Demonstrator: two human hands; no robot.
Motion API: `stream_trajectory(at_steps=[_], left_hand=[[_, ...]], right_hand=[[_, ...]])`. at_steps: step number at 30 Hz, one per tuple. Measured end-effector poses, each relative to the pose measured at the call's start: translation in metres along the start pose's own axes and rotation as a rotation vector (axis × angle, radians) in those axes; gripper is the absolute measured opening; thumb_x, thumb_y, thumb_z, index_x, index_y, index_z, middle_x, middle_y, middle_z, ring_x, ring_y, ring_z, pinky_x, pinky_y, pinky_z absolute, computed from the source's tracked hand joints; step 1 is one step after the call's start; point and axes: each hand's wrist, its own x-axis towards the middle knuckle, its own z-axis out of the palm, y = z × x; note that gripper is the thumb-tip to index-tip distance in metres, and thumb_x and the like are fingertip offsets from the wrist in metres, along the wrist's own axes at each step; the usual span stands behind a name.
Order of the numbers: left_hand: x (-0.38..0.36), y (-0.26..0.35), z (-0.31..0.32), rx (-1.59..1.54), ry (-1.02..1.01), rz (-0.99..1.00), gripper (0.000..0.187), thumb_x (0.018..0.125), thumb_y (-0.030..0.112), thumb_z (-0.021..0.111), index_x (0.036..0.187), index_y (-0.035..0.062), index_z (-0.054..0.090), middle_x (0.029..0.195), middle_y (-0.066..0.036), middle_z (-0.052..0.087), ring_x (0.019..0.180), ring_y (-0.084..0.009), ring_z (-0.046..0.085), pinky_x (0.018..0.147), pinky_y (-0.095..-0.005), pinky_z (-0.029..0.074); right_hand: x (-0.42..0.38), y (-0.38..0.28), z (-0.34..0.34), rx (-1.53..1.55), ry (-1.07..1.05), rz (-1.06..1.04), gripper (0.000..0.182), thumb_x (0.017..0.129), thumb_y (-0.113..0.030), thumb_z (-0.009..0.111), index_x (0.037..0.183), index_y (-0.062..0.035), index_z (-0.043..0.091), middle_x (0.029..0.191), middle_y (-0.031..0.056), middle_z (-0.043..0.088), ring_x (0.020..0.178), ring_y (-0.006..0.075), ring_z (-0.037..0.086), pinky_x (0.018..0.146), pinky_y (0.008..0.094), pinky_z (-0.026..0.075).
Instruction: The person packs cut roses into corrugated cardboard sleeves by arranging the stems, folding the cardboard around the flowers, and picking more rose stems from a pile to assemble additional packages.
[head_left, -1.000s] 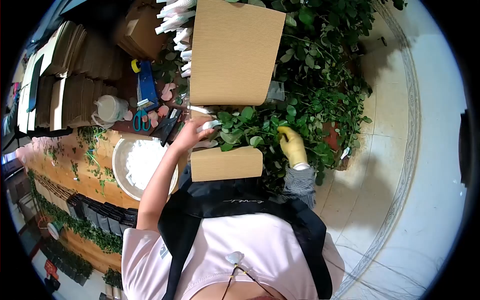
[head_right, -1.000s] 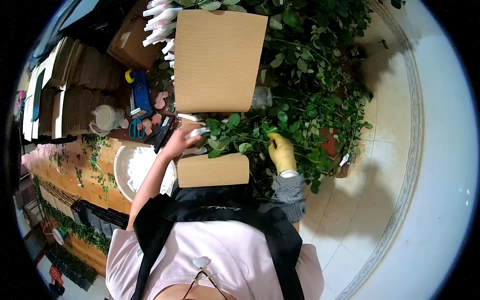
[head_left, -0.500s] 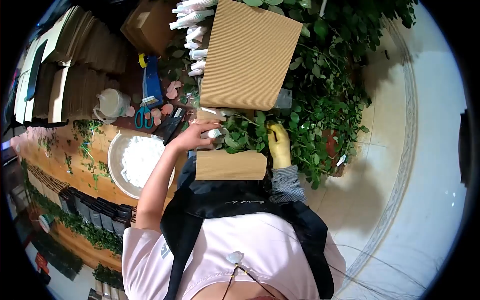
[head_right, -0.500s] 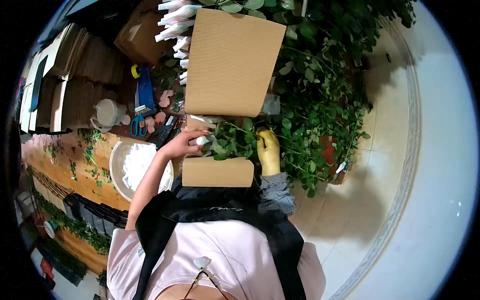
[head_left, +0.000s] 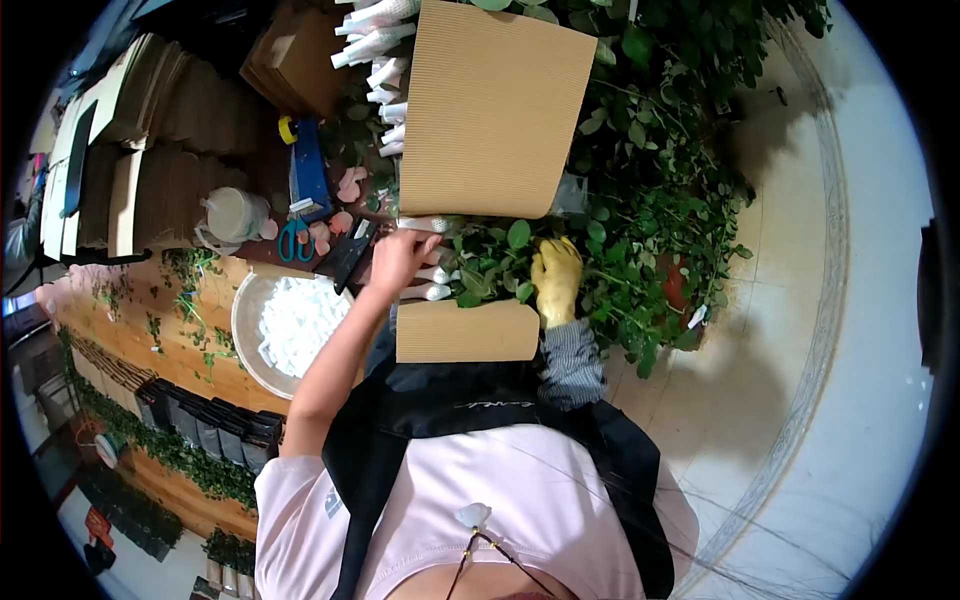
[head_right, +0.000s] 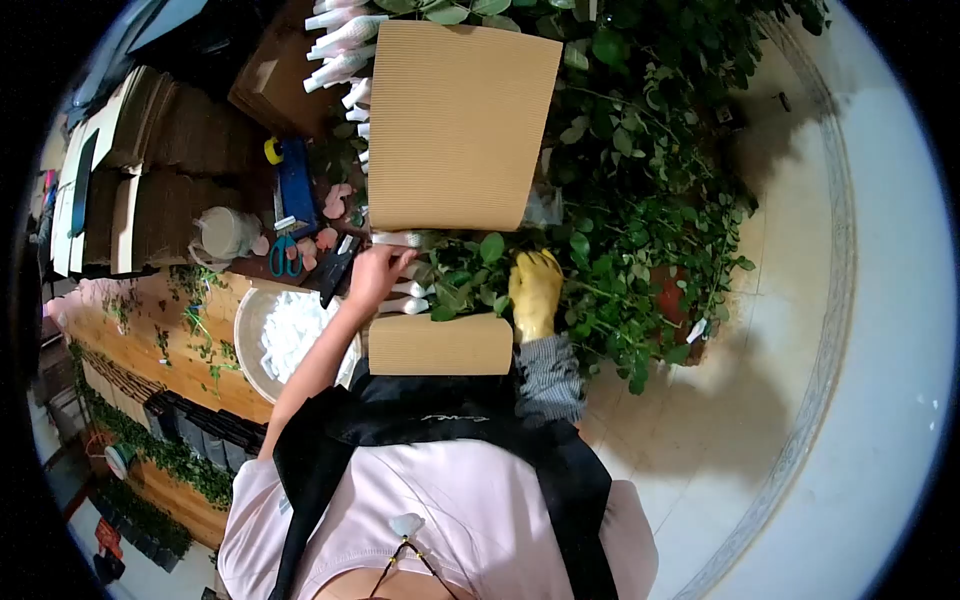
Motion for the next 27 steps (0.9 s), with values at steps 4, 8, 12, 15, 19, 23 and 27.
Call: stream_trajectory(at_steps=[4,8,12,15,19,23,27], left_hand=[[-0.017,0.013,0.001,0.008,-0.002,-0.051,0.025,0.087,0.023,0.073,0.104,0.0057,0.068,0.1,-0.018,0.063,0.086,-0.0374,0.064,0.073,-0.0423,0.052],[-0.011,0.011,-0.007,-0.051,-0.074,0.04,0.035,0.086,0.022,0.073,0.112,0.0028,0.061,0.109,-0.021,0.055,0.101,-0.0412,0.055,0.082,-0.0453,0.048],[-0.021,0.002,-0.031,-0.216,-0.213,-0.131,0.047,0.091,0.016,0.065,0.131,-0.0005,0.047,0.115,-0.024,0.054,0.105,-0.0409,0.056,0.088,-0.0435,0.047],[-0.042,-0.008,-0.05,-0.268,-0.074,-0.245,0.031,0.096,0.017,0.059,0.122,-0.0001,0.058,0.109,-0.021,0.059,0.098,-0.0341,0.061,0.084,-0.0384,0.049],[-0.058,-0.025,-0.037,-0.342,-0.243,-0.443,0.03,0.102,0.024,0.053,0.103,-0.0025,0.067,0.083,-0.013,0.068,0.072,-0.0182,0.063,0.067,-0.032,0.05],[-0.049,-0.005,-0.036,-0.135,-0.361,-0.23,0.034,0.094,0.034,0.064,0.099,0.0007,0.07,0.082,-0.021,0.068,0.074,-0.0334,0.067,0.069,-0.0407,0.051],[-0.05,-0.008,-0.045,-0.126,-0.658,-0.34,0.036,0.087,0.038,0.07,0.102,0.0043,0.073,0.087,-0.021,0.068,0.081,-0.0385,0.066,0.071,-0.0433,0.051]], right_hand=[[-0.013,-0.009,0.001,0.186,0.003,0.188,0.015,0.076,-0.007,0.064,0.089,-0.0014,0.066,0.083,0.0138,0.064,0.082,0.0337,0.061,0.081,0.0446,0.05],[-0.011,0.013,0.023,0.129,0.043,-0.098,0.019,0.07,-0.006,0.064,0.09,-0.0021,0.065,0.081,0.0145,0.063,0.081,0.0363,0.059,0.071,0.0444,0.049],[-0.008,0.031,0.009,0.175,-0.252,0.045,0.033,0.082,-0.011,0.067,0.114,-0.0026,0.064,0.108,0.0172,0.067,0.097,0.0364,0.062,0.086,0.0435,0.051],[0.013,-0.014,-0.068,0.124,-0.471,0.127,0.048,0.087,-0.012,0.068,0.133,-0.0087,0.056,0.123,0.0166,0.064,0.114,0.0329,0.061,0.099,0.0399,0.049],[0.044,-0.095,-0.078,0.701,-0.405,-0.43,0.048,0.086,-0.013,0.068,0.133,-0.0126,0.057,0.125,0.0145,0.063,0.114,0.0321,0.06,0.1,0.04,0.048],[0.066,-0.131,-0.02,-0.069,-0.927,-0.417,0.031,0.089,-0.013,0.063,0.12,-0.0126,0.067,0.104,0.0097,0.073,0.093,0.0282,0.07,0.081,0.0403,0.056],[0.054,-0.105,0.046,-0.553,-1.107,-0.497,0.019,0.09,-0.015,0.061,0.104,-0.0105,0.074,0.105,0.006,0.074,0.092,0.0201,0.071,0.067,0.0373,0.056]])
